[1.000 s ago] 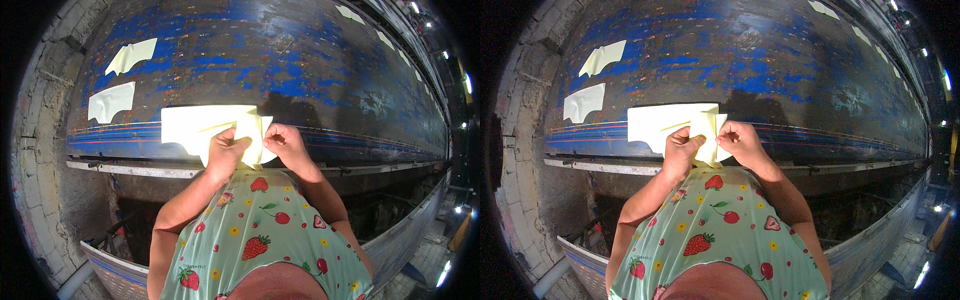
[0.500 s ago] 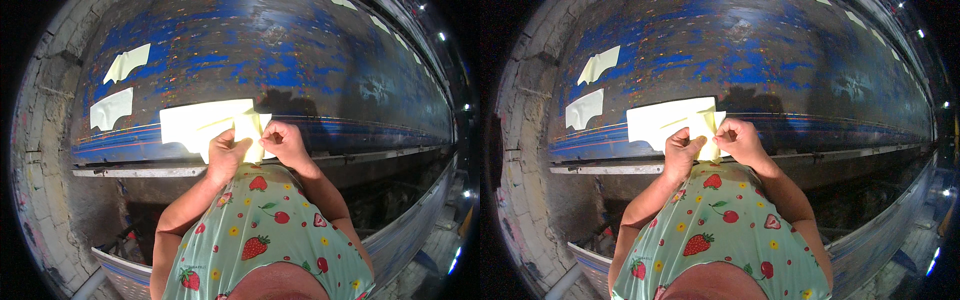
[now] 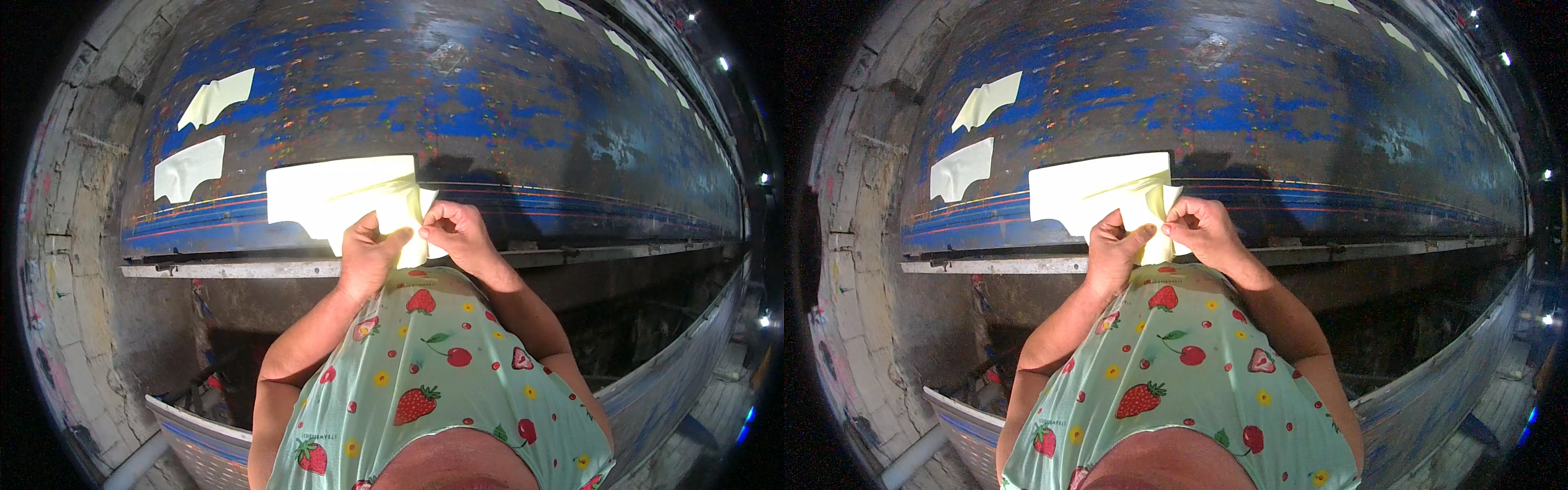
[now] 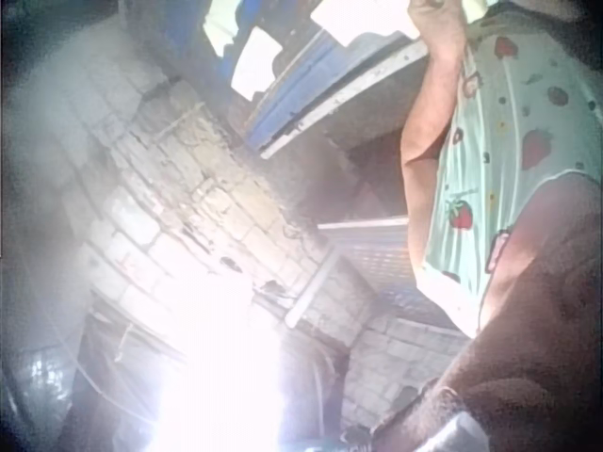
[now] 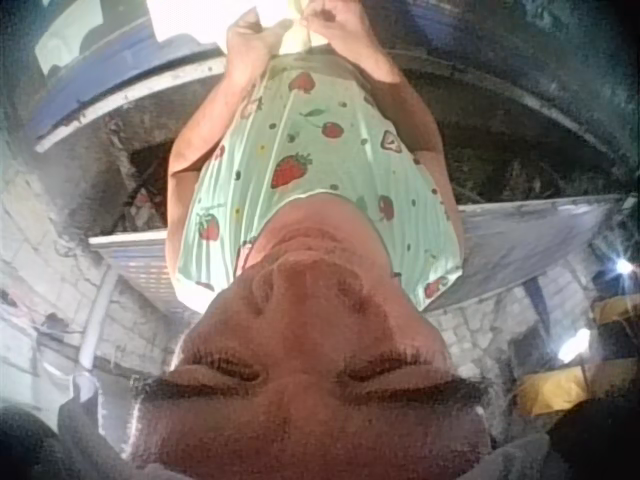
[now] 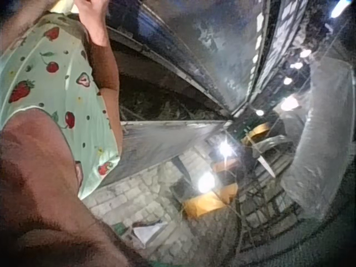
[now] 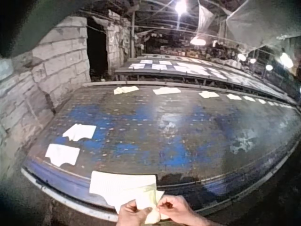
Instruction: The person repeatedly folds thin, pale yellow dough sheets by hand on a long blue work surface. They fold each sheet in half, then fold again into smaller rectangles, and place the folded pieces on the table. The process continues with multiple sheets throughout the clip.
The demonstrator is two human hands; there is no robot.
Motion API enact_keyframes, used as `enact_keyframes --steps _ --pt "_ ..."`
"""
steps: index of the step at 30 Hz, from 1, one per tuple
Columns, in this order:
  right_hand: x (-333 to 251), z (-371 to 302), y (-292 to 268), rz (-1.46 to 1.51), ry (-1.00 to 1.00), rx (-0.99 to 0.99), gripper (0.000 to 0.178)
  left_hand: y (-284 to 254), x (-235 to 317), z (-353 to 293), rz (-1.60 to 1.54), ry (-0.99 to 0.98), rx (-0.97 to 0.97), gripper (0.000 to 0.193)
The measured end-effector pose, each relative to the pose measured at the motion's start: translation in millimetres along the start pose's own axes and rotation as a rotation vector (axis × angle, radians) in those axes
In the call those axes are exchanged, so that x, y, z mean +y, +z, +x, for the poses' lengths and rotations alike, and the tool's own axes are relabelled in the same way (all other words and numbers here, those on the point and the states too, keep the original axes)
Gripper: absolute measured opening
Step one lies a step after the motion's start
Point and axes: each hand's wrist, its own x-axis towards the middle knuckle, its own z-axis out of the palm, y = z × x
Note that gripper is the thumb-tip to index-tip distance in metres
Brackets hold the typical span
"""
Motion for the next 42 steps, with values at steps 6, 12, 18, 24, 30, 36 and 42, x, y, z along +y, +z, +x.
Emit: enact_keyframes --steps 6,12,18,24,30,36,42 --pt "11.8 -2.4 -4.3 0.152 0.009 -0.017 0.008 -2.8 -4.7 -5.5 -0.184 -0.037 0.017 0.025" --pt "18.7 6.0 -18.3 0.439 -0.127 0.270 0.008 -33.1 25.2 -9.7 -0.267 0.105 0.132 0.030" --pt "-44.2 20.4 -88.1 0.516 -0.375 0.504 0.016 -117.3 101.8 -69.3 -0.578 0.360 0.174 0.049" --pt "-103.0 59.3 -90.0 0.175 -0.475 0.548 0.032 -144.3 114.3 -104.3 -0.730 0.468 -0.038 0.050" --pt "-101.0 142.1 -19.5 -0.227 -0.573 0.400 0.033 -138.1 103.8 -107.0 -0.737 0.454 0.111 0.044" --pt "-55.7 181.3 80.0 -0.661 -0.305 -0.118 0.041 -108.9 95.7 -83.2 -0.606 0.311 0.045 0.048" --pt "-57.3 107.0 84.1 -0.484 -0.308 -0.129 0.024 -76.7 78.9 -47.1 -0.563 0.125 0.028 0.034"
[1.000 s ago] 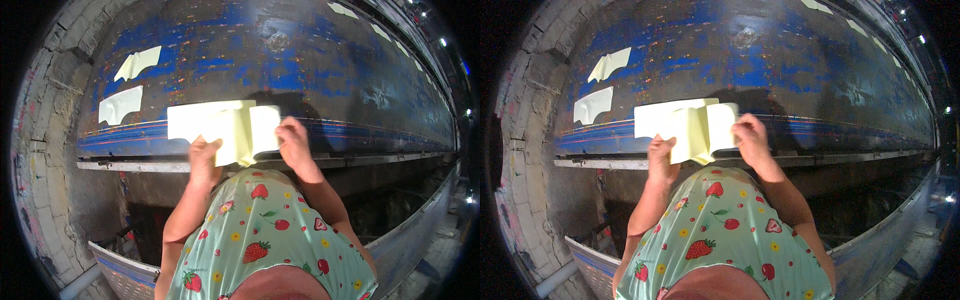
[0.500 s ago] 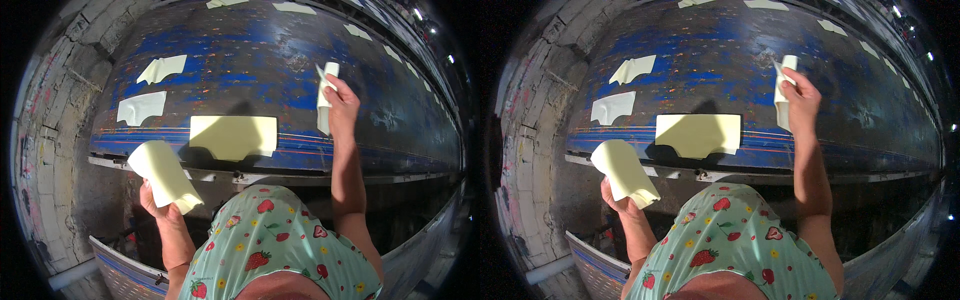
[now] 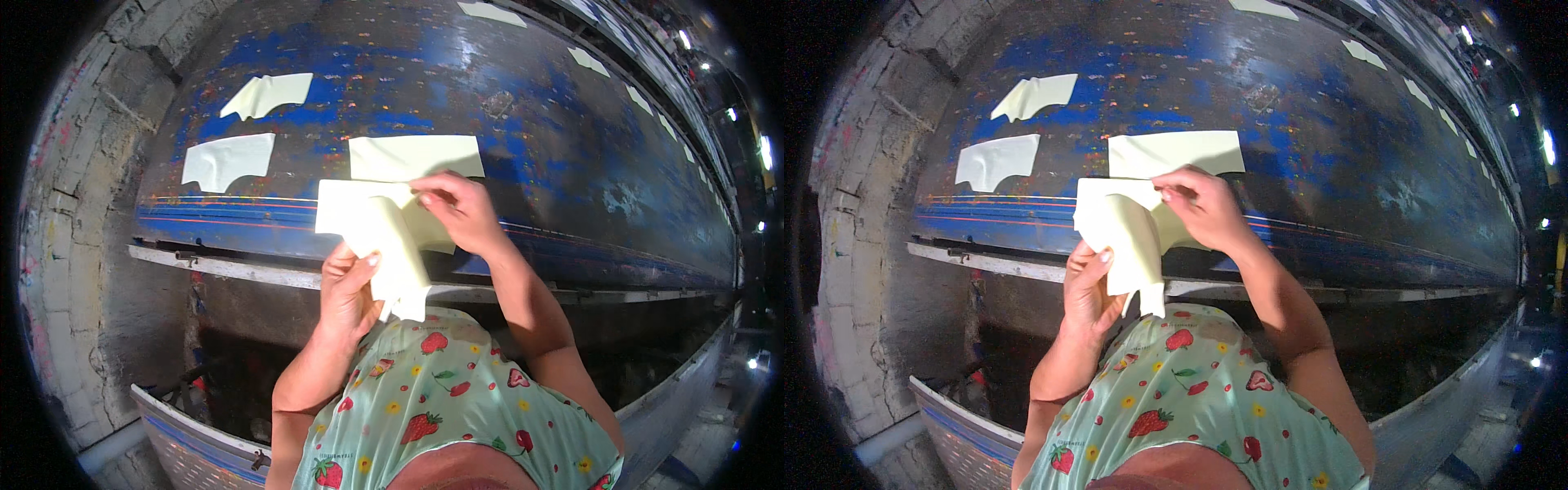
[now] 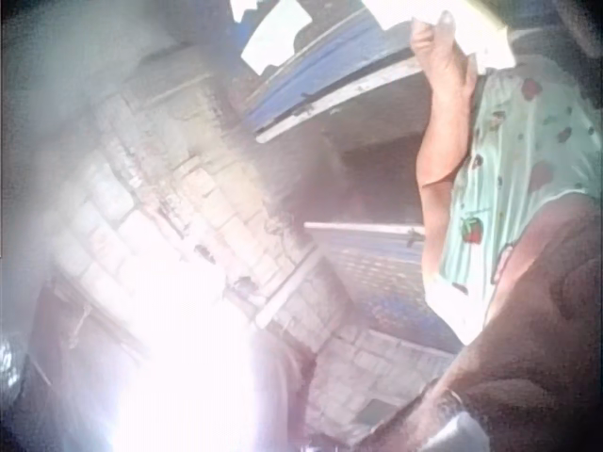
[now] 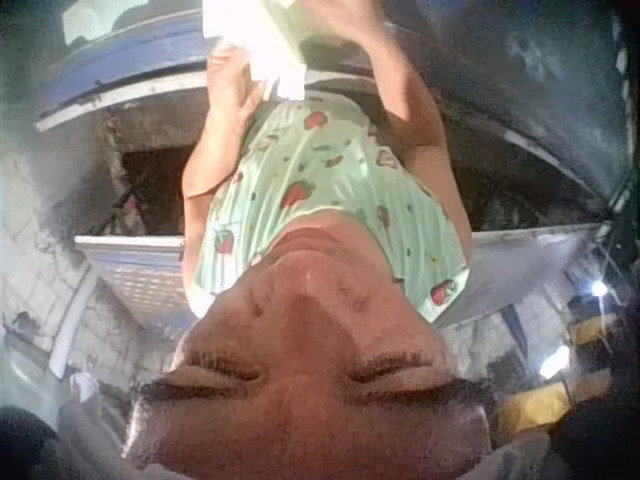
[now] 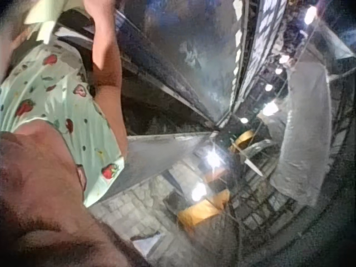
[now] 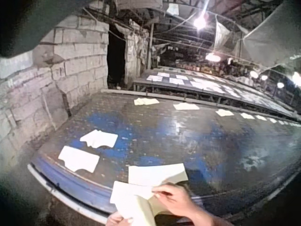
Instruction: The person repeatedly folds thin, pale yellow dough sheets by hand on a long blue work surface. They fold each sheet in half, then fold again into smaller rectangles, and place the folded pieces on the table. The process continues with multiple sheets throughout the clip.
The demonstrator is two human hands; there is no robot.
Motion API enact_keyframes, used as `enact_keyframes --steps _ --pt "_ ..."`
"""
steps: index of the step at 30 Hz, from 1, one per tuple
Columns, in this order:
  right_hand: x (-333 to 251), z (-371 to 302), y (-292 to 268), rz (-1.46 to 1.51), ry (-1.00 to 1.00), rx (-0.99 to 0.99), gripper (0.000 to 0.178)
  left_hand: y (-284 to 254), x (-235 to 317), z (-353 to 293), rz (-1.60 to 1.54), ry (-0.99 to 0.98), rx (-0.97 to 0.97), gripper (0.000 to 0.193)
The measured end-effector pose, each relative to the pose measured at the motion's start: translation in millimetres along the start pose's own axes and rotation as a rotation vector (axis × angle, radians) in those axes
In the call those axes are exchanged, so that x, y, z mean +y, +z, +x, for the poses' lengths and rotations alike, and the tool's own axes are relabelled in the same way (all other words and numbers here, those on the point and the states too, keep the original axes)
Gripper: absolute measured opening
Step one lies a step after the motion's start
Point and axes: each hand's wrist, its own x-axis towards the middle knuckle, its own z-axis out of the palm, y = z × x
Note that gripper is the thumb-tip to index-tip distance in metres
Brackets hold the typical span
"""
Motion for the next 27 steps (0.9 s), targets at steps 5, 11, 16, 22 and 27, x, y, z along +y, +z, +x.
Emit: enact_keyframes --steps 5,11,16,22,27 --pt "-46.5 -75.7 -27.3 0.049 0.114 0.152 0.020 22.9 -41.3 28.7 0.083 -0.040 -0.107 0.029" --pt "-50.7 -124.5 -58.6 -0.304 0.002 0.430 0.014 59.3 -94.4 45.2 0.201 -0.129 -0.246 0.027" --pt "-29.3 -168.3 -90.8 0.002 0.169 0.556 0.005 88.9 -135.1 40.6 0.339 -0.157 -0.276 0.027" --pt "-11.3 -215.3 -154.9 0.193 0.129 0.536 0.007 134.9 -208.8 31.9 0.500 -0.121 -0.252 0.025" --pt "14.0 -259.2 -217.7 -0.140 0.130 0.549 0.008 162.9 -279.2 24.9 0.589 -0.121 -0.191 0.025"
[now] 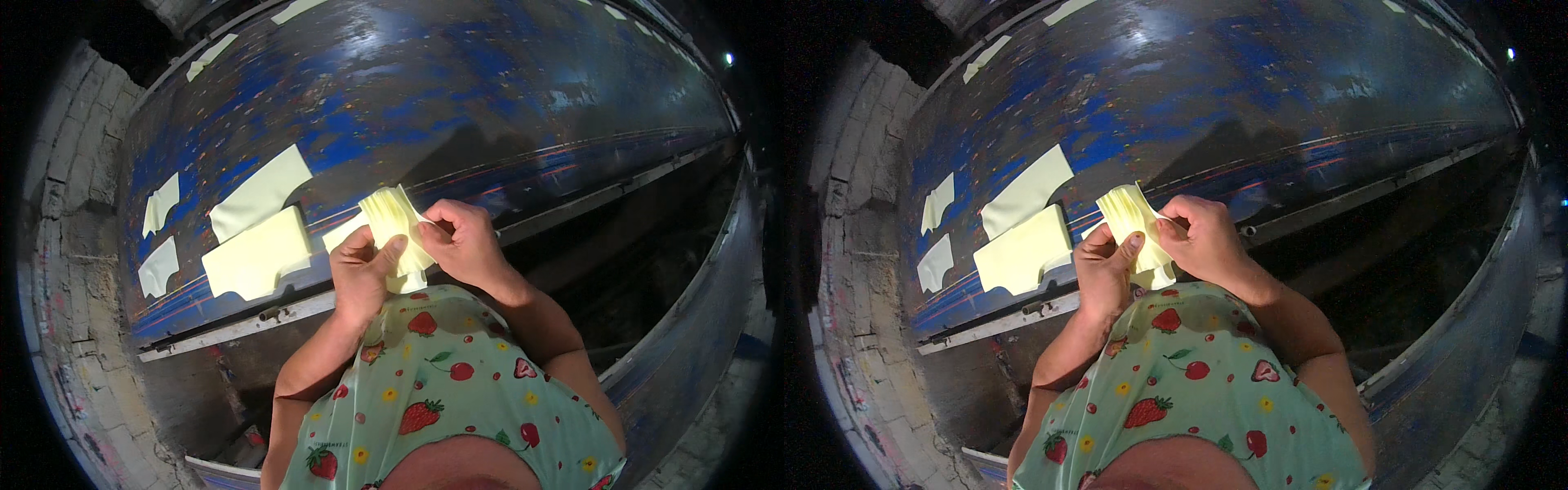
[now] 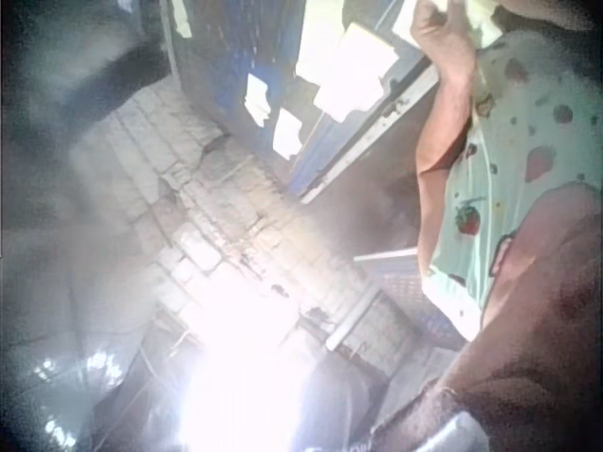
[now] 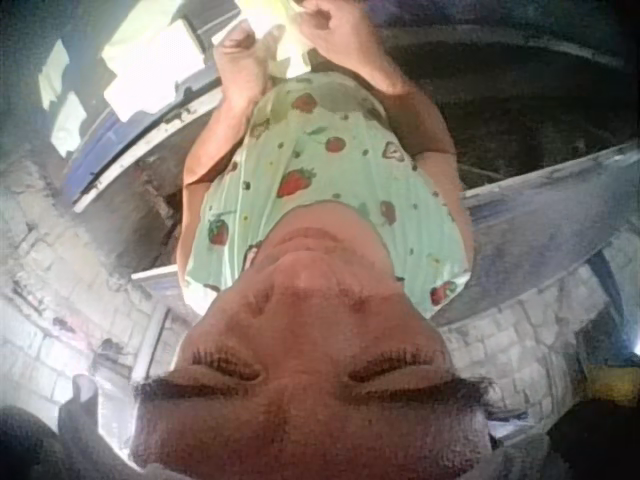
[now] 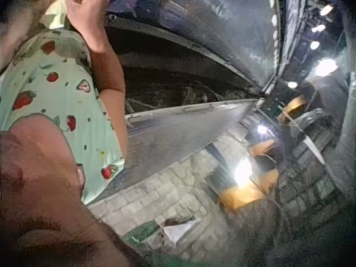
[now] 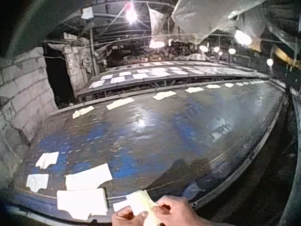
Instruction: The person repeatedly folds thin, pale yellow dough sheets by hand on a long blue work surface. They fold each sheet in half, then fold again into smaller rectangles, and place the folded pieces on the table. The process continues with multiple sheets throughout the clip.
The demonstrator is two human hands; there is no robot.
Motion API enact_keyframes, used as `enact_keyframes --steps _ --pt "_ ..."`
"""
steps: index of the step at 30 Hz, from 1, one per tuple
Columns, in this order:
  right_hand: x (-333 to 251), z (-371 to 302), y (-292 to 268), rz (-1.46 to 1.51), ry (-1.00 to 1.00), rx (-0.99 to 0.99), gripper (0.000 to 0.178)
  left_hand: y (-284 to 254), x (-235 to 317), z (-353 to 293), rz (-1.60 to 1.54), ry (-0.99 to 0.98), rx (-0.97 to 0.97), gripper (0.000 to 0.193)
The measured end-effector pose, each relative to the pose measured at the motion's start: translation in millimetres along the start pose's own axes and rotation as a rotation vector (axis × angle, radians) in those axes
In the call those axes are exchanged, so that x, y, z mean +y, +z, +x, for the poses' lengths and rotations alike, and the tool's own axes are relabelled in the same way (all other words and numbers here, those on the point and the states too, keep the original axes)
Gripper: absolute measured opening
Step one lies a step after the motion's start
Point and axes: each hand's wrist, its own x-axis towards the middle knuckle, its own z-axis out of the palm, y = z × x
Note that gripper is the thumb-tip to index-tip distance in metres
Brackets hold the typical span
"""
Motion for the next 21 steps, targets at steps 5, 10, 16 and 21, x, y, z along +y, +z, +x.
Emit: enact_keyframes --steps 5,10,16,21 --pt "31.6 -0.8 -42.4 0.169 0.155 -0.093 0.010 41.7 -25.0 5.3 0.027 -0.021 0.084 0.023" --pt "54.3 8.5 -50.4 0.257 0.131 -0.194 0.011 41.6 -28.6 -0.2 0.027 0.030 0.266 0.024" --pt "70.8 37.9 -48.6 0.234 0.032 -0.044 0.011 -26.3 37.0 -19.9 -0.126 0.225 0.472 0.044" --pt "103.1 65.9 -83.4 0.288 0.152 0.068 0.015 -70.6 72.8 -19.2 -0.411 0.289 0.210 0.052"
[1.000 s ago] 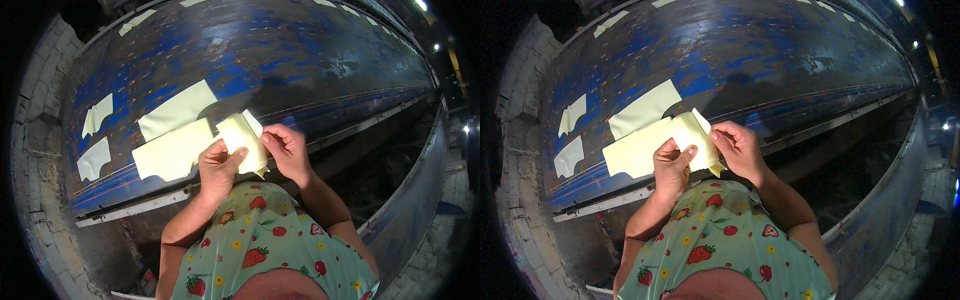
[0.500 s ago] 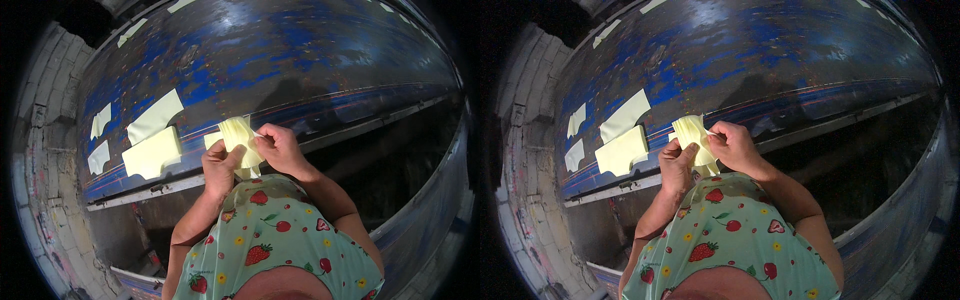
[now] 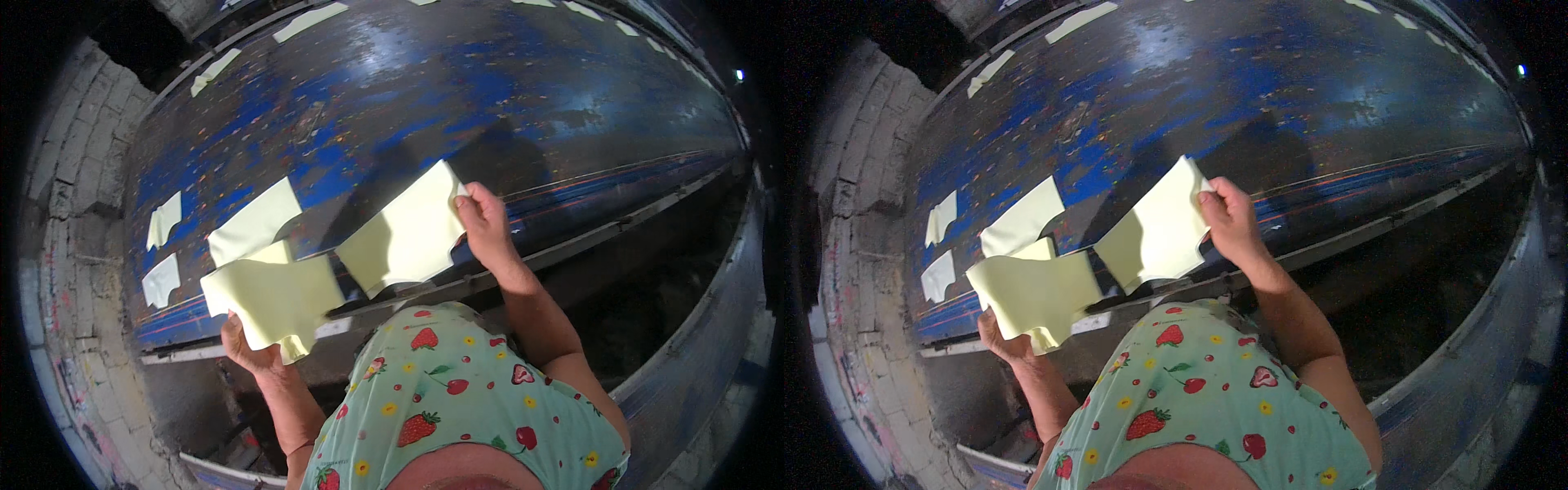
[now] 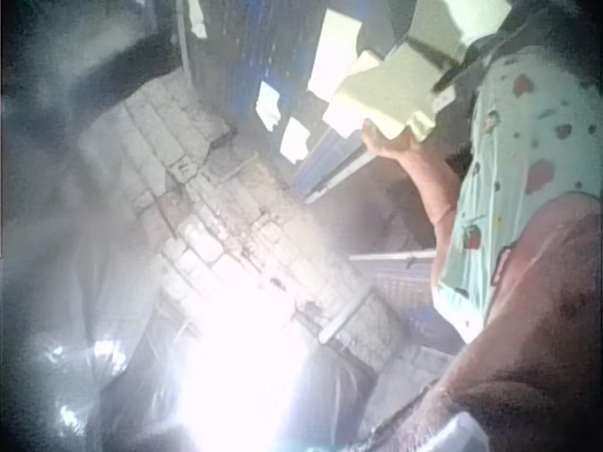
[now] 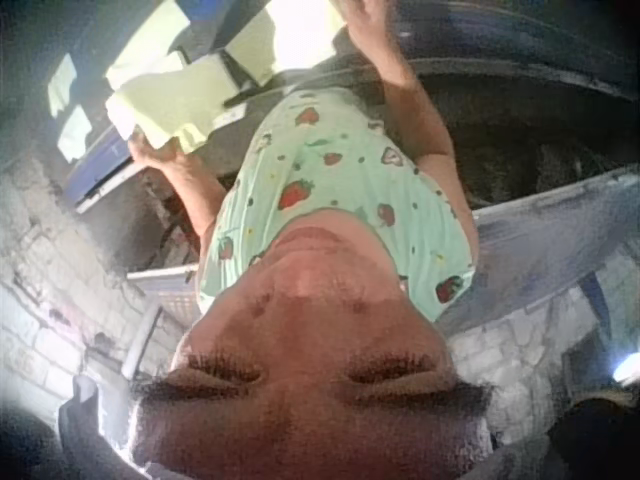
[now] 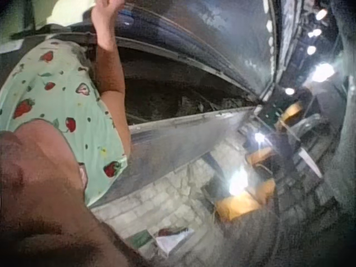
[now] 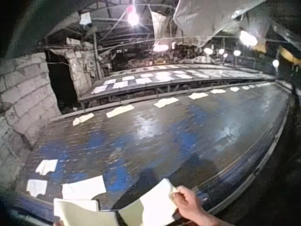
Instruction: The person repeatedly folds thin, pale yellow dough sheets by hand on a long blue work surface. They fold each sheet in half, then fold again into smaller rectangles, and place the folded pieces on the table. The process continues with multiple sheets throughout the clip.
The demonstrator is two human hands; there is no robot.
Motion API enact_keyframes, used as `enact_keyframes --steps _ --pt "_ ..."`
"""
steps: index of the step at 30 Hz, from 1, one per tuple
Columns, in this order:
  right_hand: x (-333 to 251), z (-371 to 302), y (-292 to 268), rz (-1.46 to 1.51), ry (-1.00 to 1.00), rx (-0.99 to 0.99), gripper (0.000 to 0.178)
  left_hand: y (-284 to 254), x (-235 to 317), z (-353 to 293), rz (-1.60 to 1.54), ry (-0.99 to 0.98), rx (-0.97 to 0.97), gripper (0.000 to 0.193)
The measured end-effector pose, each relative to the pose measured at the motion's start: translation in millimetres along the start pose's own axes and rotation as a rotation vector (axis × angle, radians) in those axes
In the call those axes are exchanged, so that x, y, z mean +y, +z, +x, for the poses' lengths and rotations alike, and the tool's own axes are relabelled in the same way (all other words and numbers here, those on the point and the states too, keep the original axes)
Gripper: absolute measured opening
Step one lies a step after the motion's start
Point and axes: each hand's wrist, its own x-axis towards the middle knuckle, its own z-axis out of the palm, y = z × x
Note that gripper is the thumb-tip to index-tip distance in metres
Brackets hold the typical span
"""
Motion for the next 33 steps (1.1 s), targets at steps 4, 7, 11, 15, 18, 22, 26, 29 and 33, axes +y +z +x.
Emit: enact_keyframes --steps 4,7,11,15,18,22,26,29,33 --pt "20.1 28.9 -42.4 -0.114 0.159 0.288 0.017 2.3 -15.4 23.7 -0.148 -0.059 -0.008 0.047" --pt "23.0 22.9 -53.4 -0.449 -0.104 0.452 0.021 22.6 -36.2 39.2 -0.176 -0.190 -0.106 0.050" --pt "-2.2 -7.9 -32.1 -0.295 -0.042 0.297 0.022 60.9 -71.9 51.6 0.092 -0.349 -0.234 0.042" --pt "-51.0 -37.0 6.4 -0.179 -0.112 0.031 0.023 95.0 -124.3 55.4 0.202 -0.398 -0.341 0.032" --pt "-77.4 -50.0 24.7 -0.172 -0.187 0.041 0.023 108.9 -152.7 47.7 0.176 -0.484 -0.432 0.027" --pt "-87.5 -58.2 15.4 -0.518 -0.327 0.193 0.022 122.5 -176.0 36.5 0.160 -0.486 -0.469 0.026" --pt "-75.3 -72.5 -13.4 -0.434 -0.243 0.239 0.012 137.6 -193.5 24.0 0.234 -0.519 -0.483 0.025" --pt "-61.5 -80.1 -40.5 -0.100 -0.111 0.205 0.013 152.5 -205.7 11.7 0.270 -0.511 -0.477 0.025" --pt "-47.6 -80.0 -81.6 0.227 -0.050 0.240 0.041 182.2 -230.7 -15.5 0.293 -0.468 -0.417 0.024"
